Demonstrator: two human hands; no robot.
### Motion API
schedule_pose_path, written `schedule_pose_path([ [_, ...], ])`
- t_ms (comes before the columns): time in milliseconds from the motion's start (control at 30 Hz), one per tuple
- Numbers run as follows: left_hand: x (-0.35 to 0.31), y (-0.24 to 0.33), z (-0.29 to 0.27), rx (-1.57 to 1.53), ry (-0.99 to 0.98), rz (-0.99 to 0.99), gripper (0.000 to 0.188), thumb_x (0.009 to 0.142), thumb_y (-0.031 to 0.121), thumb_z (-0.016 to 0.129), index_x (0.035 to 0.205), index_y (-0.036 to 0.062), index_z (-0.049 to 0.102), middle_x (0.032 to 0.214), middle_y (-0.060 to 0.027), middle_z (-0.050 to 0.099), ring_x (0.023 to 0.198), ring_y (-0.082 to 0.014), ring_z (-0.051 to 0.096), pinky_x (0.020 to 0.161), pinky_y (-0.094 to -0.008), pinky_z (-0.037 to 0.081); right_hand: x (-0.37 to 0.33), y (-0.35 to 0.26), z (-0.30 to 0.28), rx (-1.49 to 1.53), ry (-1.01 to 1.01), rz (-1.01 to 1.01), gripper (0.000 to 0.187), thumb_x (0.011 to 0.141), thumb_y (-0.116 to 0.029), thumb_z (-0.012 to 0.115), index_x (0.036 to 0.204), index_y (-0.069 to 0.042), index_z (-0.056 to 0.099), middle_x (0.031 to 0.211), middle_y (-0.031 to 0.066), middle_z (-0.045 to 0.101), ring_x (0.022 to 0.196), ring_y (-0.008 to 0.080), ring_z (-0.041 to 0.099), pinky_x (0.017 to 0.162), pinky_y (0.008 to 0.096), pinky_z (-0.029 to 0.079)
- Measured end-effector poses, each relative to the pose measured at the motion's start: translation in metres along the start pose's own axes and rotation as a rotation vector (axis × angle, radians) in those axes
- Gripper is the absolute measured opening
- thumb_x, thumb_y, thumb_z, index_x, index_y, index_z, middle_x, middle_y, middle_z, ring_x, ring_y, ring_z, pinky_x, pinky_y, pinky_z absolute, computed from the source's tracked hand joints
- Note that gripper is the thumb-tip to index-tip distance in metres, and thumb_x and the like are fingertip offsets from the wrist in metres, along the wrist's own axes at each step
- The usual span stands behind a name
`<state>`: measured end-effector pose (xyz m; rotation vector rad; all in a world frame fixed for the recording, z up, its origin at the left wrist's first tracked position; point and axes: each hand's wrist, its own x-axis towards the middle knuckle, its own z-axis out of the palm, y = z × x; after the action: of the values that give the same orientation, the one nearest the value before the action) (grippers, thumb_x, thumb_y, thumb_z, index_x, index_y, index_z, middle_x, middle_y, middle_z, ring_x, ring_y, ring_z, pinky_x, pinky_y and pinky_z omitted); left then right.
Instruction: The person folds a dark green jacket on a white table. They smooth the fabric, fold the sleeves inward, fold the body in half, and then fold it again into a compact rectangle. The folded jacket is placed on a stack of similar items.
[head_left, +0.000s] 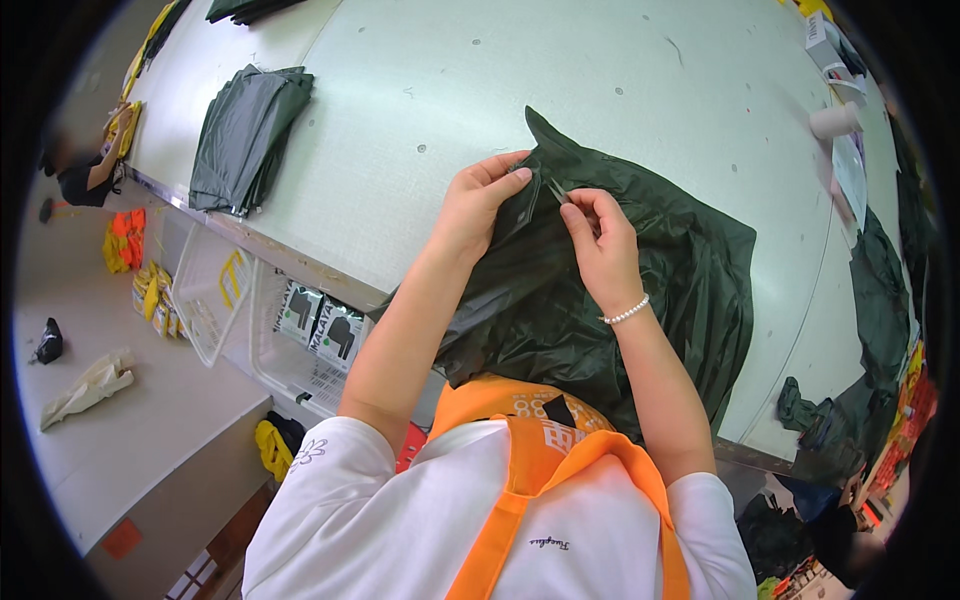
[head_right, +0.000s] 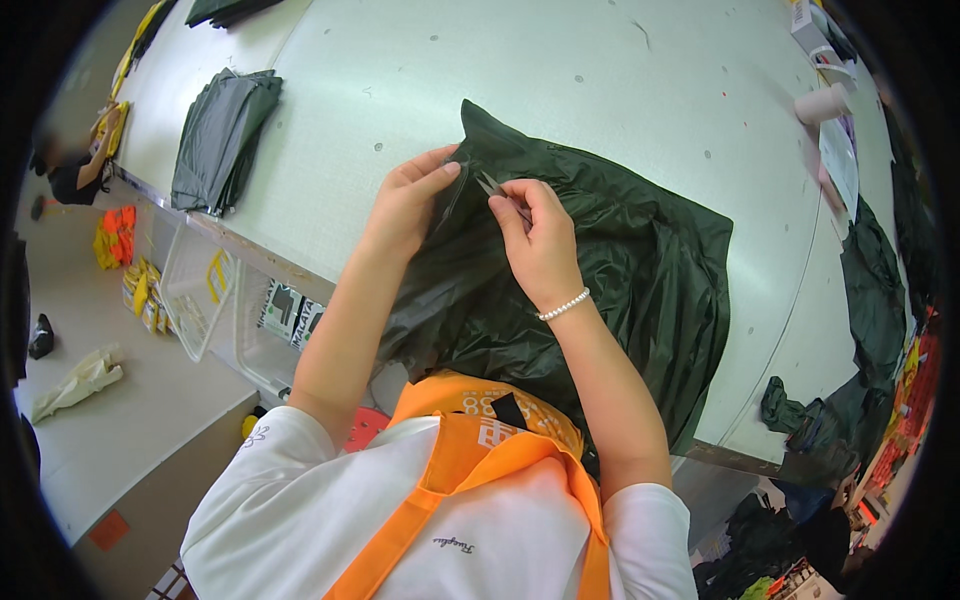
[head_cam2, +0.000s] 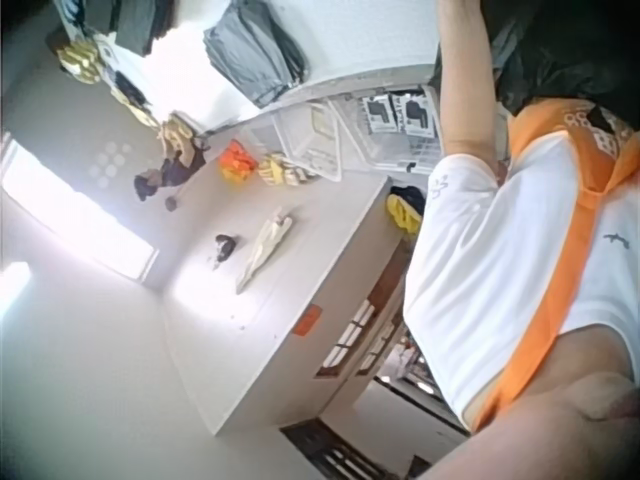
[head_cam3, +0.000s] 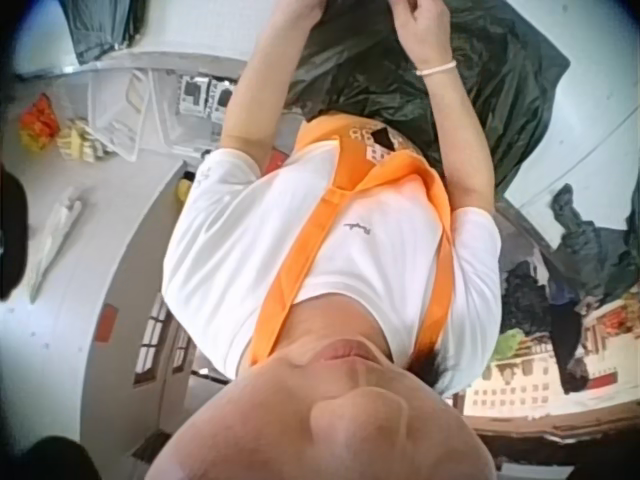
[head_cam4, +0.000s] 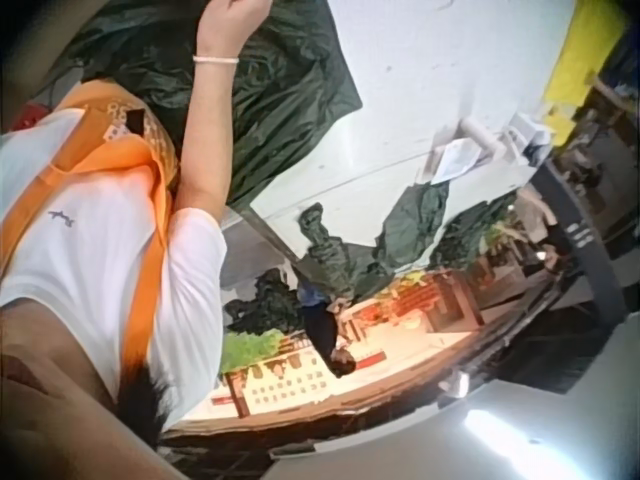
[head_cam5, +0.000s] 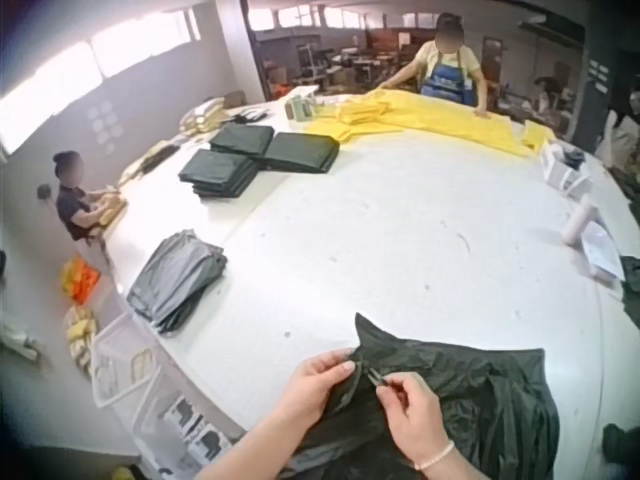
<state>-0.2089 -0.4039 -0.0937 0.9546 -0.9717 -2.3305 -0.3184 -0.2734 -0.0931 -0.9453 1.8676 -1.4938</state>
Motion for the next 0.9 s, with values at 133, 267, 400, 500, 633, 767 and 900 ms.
schedule_pose_path([
  [133,-0.005,0.004,0.003,0.077,-0.019,-0.009,0.035,0.087,0.002,0.057,0.121,-0.0065,0.052,0.105,-0.0120,0.064,0.092,-0.0152,0.062,0.081,-0.0277,0.050,0.005,-0.001,0.000,-0.001,0.003,-0.023,0.014,0.087,-0.011,0.063,0.092,0.001,0.058,0.082,0.0074,0.058,0.069,0.0138,0.056,0.064,0.0248,0.046],
  [267,-0.007,0.005,0.003,0.092,-0.029,0.003,0.038,0.087,0.002,0.058,0.123,-0.0064,0.051,0.105,-0.0114,0.064,0.091,-0.0136,0.062,0.080,-0.0263,0.050,0.007,-0.006,-0.001,-0.019,-0.011,-0.042,0.013,0.086,-0.010,0.064,0.091,0.001,0.058,0.082,0.0074,0.058,0.068,0.0137,0.056,0.064,0.0247,0.046],
  [400,-0.008,0.005,0.003,0.095,-0.049,0.009,0.038,0.086,0.002,0.058,0.123,-0.0060,0.051,0.103,-0.0107,0.064,0.089,-0.0127,0.062,0.079,-0.0252,0.050,0.008,-0.008,-0.004,-0.043,-0.029,-0.048,0.013,0.086,-0.010,0.064,0.090,0.001,0.059,0.081,0.0063,0.058,0.067,0.0119,0.054,0.063,0.0238,0.045],
  [500,-0.009,0.006,0.004,0.112,-0.062,0.008,0.038,0.086,0.002,0.058,0.123,-0.0059,0.051,0.102,-0.0102,0.064,0.088,-0.0124,0.062,0.079,-0.0248,0.050,0.008,-0.007,-0.006,-0.005,-0.055,0.009,0.012,0.086,-0.011,0.064,0.090,0.000,0.059,0.078,0.0029,0.058,0.065,0.0086,0.051,0.061,0.0221,0.043],
  [633,-0.012,0.009,0.006,0.140,-0.081,-0.001,0.038,0.087,0.002,0.058,0.123,-0.0058,0.052,0.101,-0.0100,0.064,0.087,-0.0123,0.062,0.078,-0.0247,0.050,0.009,0.000,-0.008,0.080,-0.094,0.064,0.011,0.088,-0.013,0.063,0.091,-0.002,0.061,0.073,-0.0025,0.057,0.065,0.0043,0.047,0.059,0.0196,0.041],
  [767,-0.017,0.010,0.011,0.152,-0.086,0.012,0.038,0.086,0.001,0.056,0.123,-0.0055,0.053,0.103,-0.0104,0.064,0.088,-0.0123,0.061,0.080,-0.0246,0.049,0.010,-0.004,-0.015,0.111,-0.029,0.091,0.013,0.089,-0.015,0.063,0.087,-0.002,0.060,0.071,-0.0035,0.054,0.063,0.0031,0.045,0.058,0.0189,0.039],
  [900,-0.023,0.008,0.015,0.329,-0.086,0.084,0.038,0.085,0.001,0.054,0.123,-0.0054,0.054,0.108,-0.0110,0.063,0.093,-0.0115,0.058,0.083,-0.0240,0.046,0.014,-0.035,-0.021,-0.041,-0.080,0.145,0.026,0.081,-0.023,0.071,0.083,0.000,0.059,0.066,-0.0030,0.050,0.060,0.0037,0.041,0.054,0.0193,0.037],
])
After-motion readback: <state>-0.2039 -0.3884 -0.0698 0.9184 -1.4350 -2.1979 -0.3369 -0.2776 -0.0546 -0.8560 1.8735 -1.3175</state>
